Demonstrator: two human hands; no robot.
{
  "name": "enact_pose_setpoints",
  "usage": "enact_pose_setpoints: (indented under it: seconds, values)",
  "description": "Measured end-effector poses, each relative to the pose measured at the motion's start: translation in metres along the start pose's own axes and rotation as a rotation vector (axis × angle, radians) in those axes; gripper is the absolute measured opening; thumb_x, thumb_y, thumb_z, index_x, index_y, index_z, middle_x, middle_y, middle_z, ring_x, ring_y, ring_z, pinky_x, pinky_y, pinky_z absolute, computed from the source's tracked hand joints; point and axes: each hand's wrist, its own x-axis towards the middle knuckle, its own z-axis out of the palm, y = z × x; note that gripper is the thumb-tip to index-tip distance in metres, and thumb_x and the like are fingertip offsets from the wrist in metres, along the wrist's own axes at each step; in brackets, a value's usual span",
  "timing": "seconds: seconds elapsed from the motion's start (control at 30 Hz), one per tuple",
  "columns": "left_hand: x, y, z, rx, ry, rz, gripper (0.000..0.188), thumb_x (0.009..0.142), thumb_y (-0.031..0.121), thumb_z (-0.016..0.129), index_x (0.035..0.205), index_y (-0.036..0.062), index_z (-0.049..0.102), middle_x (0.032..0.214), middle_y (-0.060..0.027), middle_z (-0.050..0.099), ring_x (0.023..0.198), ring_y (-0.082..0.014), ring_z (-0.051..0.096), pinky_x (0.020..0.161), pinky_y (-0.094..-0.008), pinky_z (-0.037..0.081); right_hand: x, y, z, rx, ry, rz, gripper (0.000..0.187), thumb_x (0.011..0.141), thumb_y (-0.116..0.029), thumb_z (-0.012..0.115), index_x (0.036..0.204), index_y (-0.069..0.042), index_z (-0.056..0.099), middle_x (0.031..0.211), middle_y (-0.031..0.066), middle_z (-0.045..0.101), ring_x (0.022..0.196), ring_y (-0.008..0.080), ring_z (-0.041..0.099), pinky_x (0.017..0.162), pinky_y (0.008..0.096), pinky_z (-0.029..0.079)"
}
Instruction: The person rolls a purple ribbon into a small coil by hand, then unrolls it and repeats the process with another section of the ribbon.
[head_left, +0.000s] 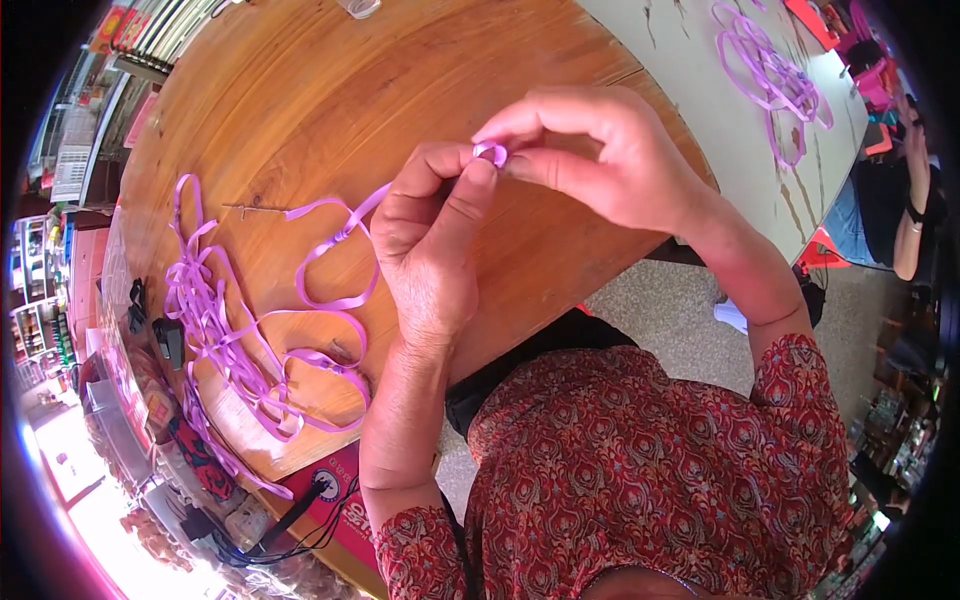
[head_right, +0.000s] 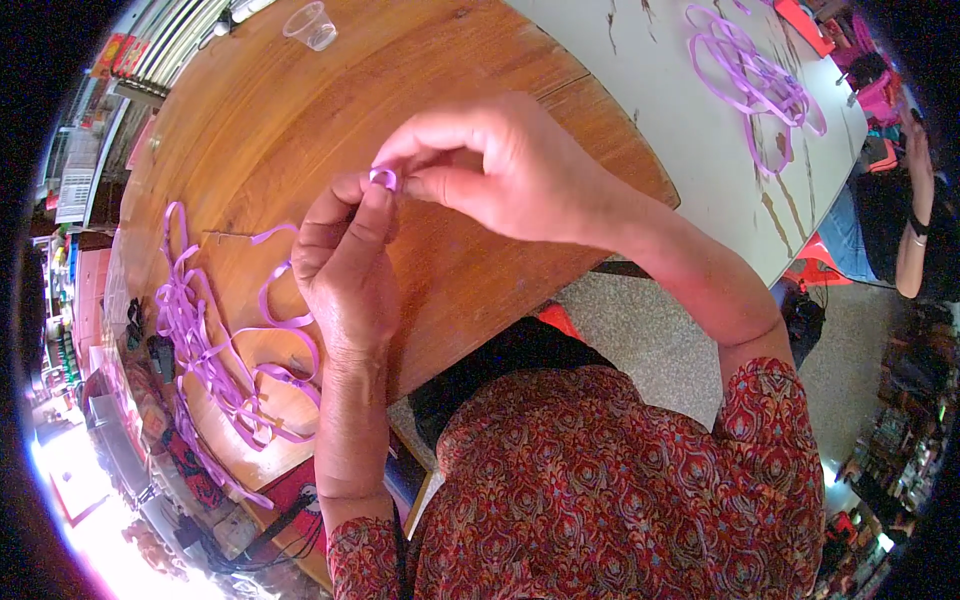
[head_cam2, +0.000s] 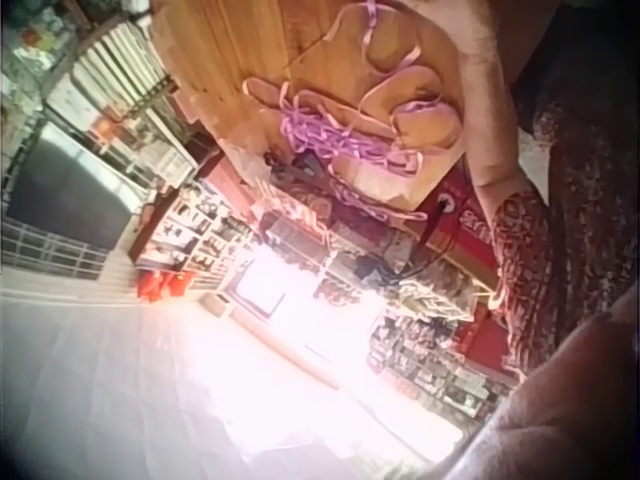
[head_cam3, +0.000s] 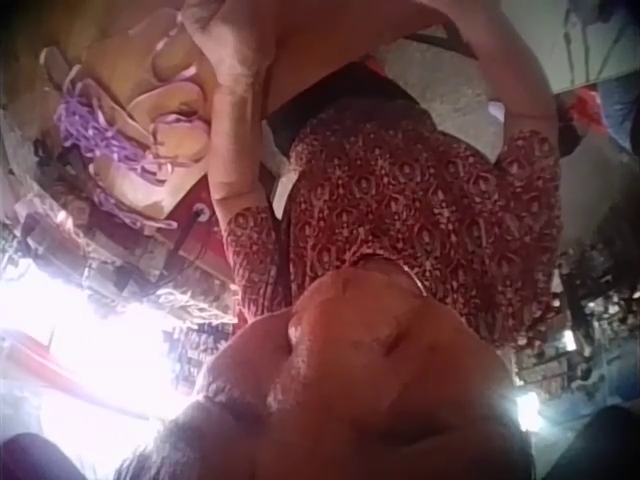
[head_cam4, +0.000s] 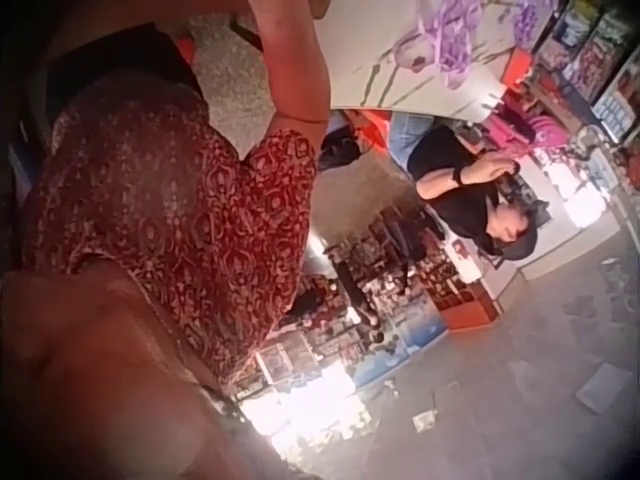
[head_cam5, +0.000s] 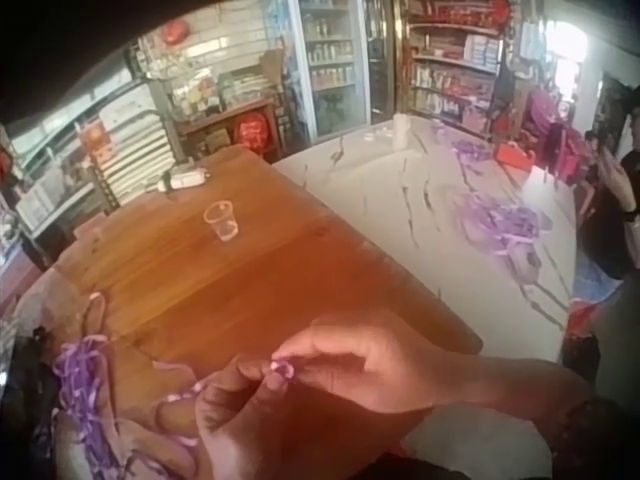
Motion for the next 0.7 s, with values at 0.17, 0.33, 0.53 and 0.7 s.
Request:
enact_pose_setpoints:
  seconds: [0.17, 0.33, 0.53, 0.7]
  values:
    - [0.001, -0.001, -0.003, 0.118, 0.035, -0.066, 0.005, 0.087, 0.001, 0.060, 0.091, -0.0003, 0.064, 0.085, 0.0009, 0.062, 0.078, -0.0033, 0.052, 0.071, -0.0171, 0.042, 0.002, 0.005, -0.005, -0.651, 0.047, -0.466, 0.022, 0.071, -0.004, 0.067, 0.092, 0.000, 0.067, 0.080, 0.0057, 0.062, 0.074, 0.0184, 0.058, 0.070, 0.0321, 0.044]
    - [0.004, 0.004, -0.006, 0.096, 0.033, -0.179, 0.006, 0.085, 0.002, 0.063, 0.090, -0.0001, 0.065, 0.082, 0.0017, 0.062, 0.074, -0.0036, 0.052, 0.068, -0.0169, 0.041, 0.013, 0.010, -0.013, -0.756, -0.042, -0.795, 0.027, 0.069, -0.011, 0.064, 0.093, 0.001, 0.067, 0.077, 0.0048, 0.060, 0.071, 0.0199, 0.056, 0.069, 0.0338, 0.046]
    - [0.005, 0.006, -0.015, 0.022, -0.032, -0.305, 0.007, 0.084, 0.003, 0.066, 0.090, 0.0003, 0.066, 0.080, 0.0037, 0.061, 0.070, -0.0018, 0.050, 0.061, -0.0161, 0.039, 0.025, 0.008, -0.023, -0.689, -0.177, -0.929, 0.030, 0.069, -0.013, 0.065, 0.094, 0.003, 0.067, 0.076, 0.0056, 0.059, 0.070, 0.0198, 0.057, 0.067, 0.0361, 0.048]
    - [0.006, 0.007, -0.008, 0.108, 0.035, -0.256, 0.007, 0.083, 0.002, 0.067, 0.089, 0.0007, 0.065, 0.079, 0.0038, 0.060, 0.067, -0.0015, 0.048, 0.058, -0.0156, 0.037, 0.031, 0.006, -0.030, -0.742, -0.111, -0.864, 0.016, 0.073, -0.018, 0.066, 0.085, -0.008, 0.062, 0.068, 0.0004, 0.051, 0.074, 0.0179, 0.055, 0.069, 0.0313, 0.046]
